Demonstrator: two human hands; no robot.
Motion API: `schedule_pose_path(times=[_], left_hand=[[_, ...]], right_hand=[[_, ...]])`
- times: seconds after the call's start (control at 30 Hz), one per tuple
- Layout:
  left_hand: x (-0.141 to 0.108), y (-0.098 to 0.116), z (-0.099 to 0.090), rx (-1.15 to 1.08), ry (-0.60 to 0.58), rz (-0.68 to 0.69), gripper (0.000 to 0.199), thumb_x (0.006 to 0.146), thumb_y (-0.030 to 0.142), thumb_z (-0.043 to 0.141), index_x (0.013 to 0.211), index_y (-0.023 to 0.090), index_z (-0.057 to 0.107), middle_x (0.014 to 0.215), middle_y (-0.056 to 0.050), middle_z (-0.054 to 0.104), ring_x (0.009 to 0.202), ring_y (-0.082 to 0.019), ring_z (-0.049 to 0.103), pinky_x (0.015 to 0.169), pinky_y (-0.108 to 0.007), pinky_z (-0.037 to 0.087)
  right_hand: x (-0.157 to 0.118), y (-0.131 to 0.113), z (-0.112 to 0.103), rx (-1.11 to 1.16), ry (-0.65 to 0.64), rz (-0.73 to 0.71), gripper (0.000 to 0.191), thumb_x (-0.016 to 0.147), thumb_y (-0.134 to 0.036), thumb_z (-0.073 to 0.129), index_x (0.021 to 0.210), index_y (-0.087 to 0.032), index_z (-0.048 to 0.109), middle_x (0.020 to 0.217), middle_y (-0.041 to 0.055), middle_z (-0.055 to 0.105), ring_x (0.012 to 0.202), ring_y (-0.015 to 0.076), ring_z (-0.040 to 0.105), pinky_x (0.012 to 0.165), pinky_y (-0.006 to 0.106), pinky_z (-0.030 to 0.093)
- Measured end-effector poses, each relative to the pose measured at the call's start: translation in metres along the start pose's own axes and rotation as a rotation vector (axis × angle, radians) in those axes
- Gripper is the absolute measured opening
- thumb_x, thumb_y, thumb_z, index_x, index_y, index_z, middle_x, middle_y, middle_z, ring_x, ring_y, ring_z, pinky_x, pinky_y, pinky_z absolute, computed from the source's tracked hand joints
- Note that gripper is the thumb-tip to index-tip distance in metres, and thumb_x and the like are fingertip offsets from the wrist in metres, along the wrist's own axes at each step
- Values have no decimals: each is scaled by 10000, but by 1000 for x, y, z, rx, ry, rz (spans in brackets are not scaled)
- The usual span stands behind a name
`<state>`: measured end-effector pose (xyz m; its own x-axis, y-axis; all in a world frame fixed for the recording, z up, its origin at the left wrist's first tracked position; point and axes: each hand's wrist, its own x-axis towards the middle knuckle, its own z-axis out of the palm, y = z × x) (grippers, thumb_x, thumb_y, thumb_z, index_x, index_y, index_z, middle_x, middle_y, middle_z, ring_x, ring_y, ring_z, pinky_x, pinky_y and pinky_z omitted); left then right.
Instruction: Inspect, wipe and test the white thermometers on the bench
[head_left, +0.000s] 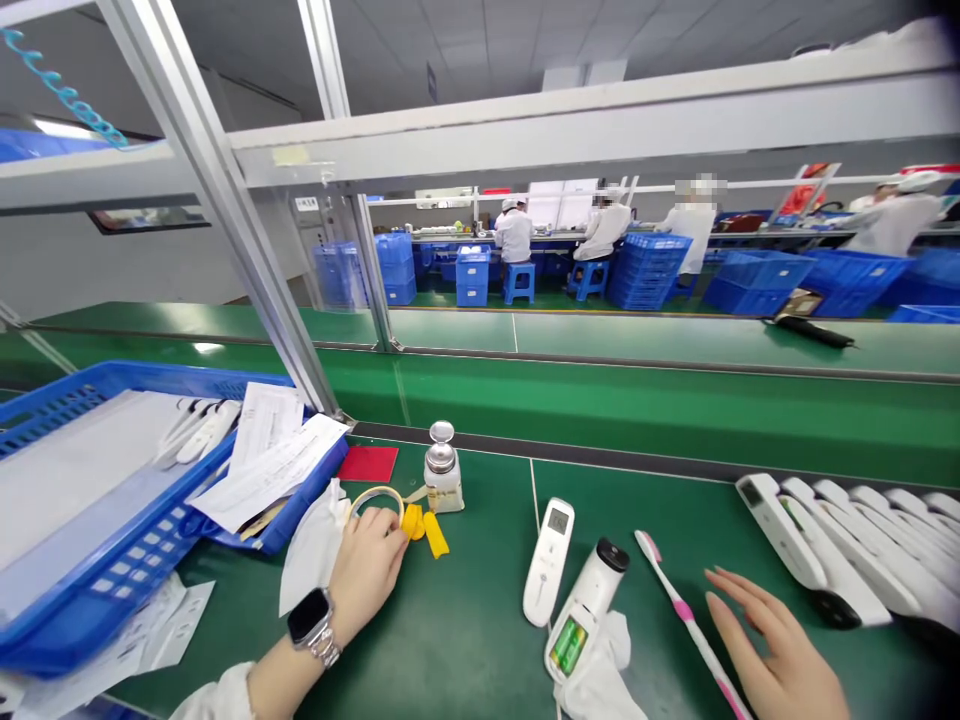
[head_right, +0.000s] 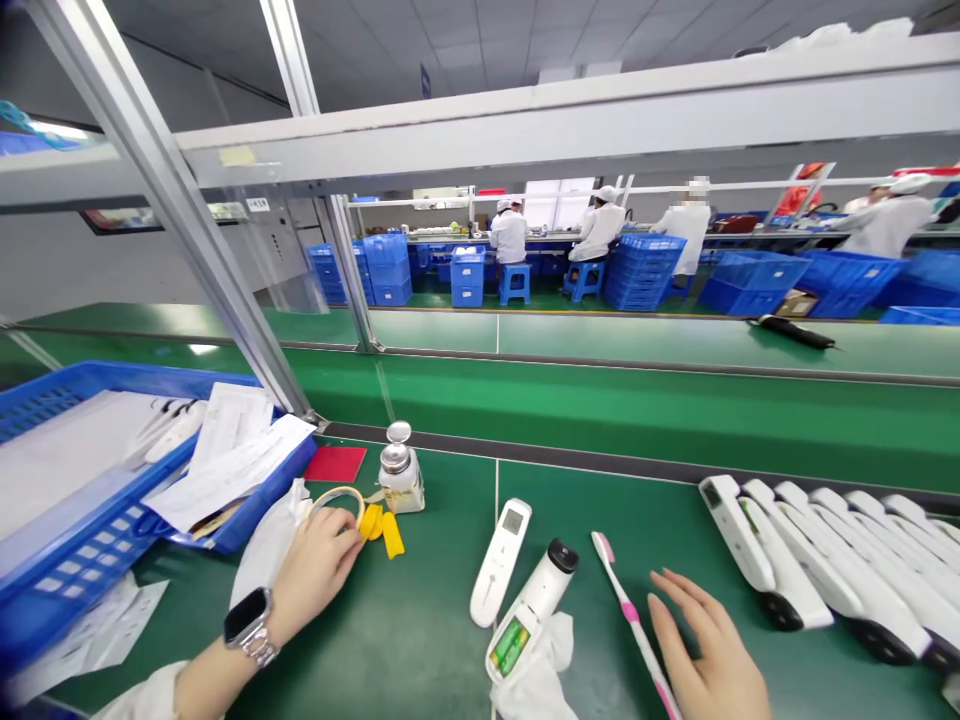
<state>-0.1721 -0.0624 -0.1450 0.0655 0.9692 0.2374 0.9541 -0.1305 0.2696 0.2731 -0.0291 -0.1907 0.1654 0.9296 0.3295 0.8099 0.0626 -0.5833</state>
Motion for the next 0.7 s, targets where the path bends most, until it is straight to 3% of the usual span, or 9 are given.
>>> schedule_pose_path(times=[0.17, 0.27, 0.33, 0.47, 0.57, 0.7], left_hand=[[7, 1, -10, 31, 64, -47, 244, 866, 237, 358, 790, 167, 579, 905, -88, 560, 887, -240, 478, 763, -409, 364], [10, 7, -6, 15, 33, -13, 196, 819, 278, 466, 934, 186, 596, 1043, -98, 561, 997, -280, 463, 820, -443, 348], [11, 11, -2, -12, -3, 4, 190, 812, 253, 470, 920, 188, 612, 1079, -107, 564, 1045, -307, 450, 838, -464, 337], [9, 22, -9, -138, -65, 6, 278, 883, 232, 332, 788, 171, 585, 910, -89, 596, 894, -234, 520, 768, -386, 392], [7, 41, -23, -548, -173, -64, 254, 890, 355, 377, 826, 184, 552, 789, -30, 579, 743, -154, 531, 679, -279, 418], [9, 81, -27, -1196, -316, -266, 259, 806, 420, 541, 847, 164, 544, 725, -1, 542, 679, -116, 507, 614, -227, 380]], right_hand=[[-5, -9, -8, 40, 60, 34, 359, 764, -523, 453, 987, -285, 605, 1155, 39, 594, 1036, 290, 579, 696, 390, 489], [-5, -12, -9, 46, 83, 37, 353, 754, -524, 458, 963, -285, 611, 1142, 42, 600, 1035, 299, 575, 775, 435, 467], [-6, -14, -10, 65, 91, 36, 353, 751, -522, 465, 957, -278, 616, 1141, 47, 600, 1039, 301, 572, 825, 449, 451], [-21, -34, -20, 204, 55, 109, 353, 752, -524, 509, 971, -275, 629, 1168, 58, 597, 1096, 315, 541, 898, 445, 431], [-45, -81, -19, 461, -54, 224, 343, 764, -520, 554, 977, -271, 657, 1114, 74, 643, 1064, 312, 570, 903, 414, 452], [-67, -157, 5, 919, -374, 134, 300, 765, -472, 623, 905, -221, 707, 1030, 111, 674, 951, 279, 626, 849, 361, 492]])
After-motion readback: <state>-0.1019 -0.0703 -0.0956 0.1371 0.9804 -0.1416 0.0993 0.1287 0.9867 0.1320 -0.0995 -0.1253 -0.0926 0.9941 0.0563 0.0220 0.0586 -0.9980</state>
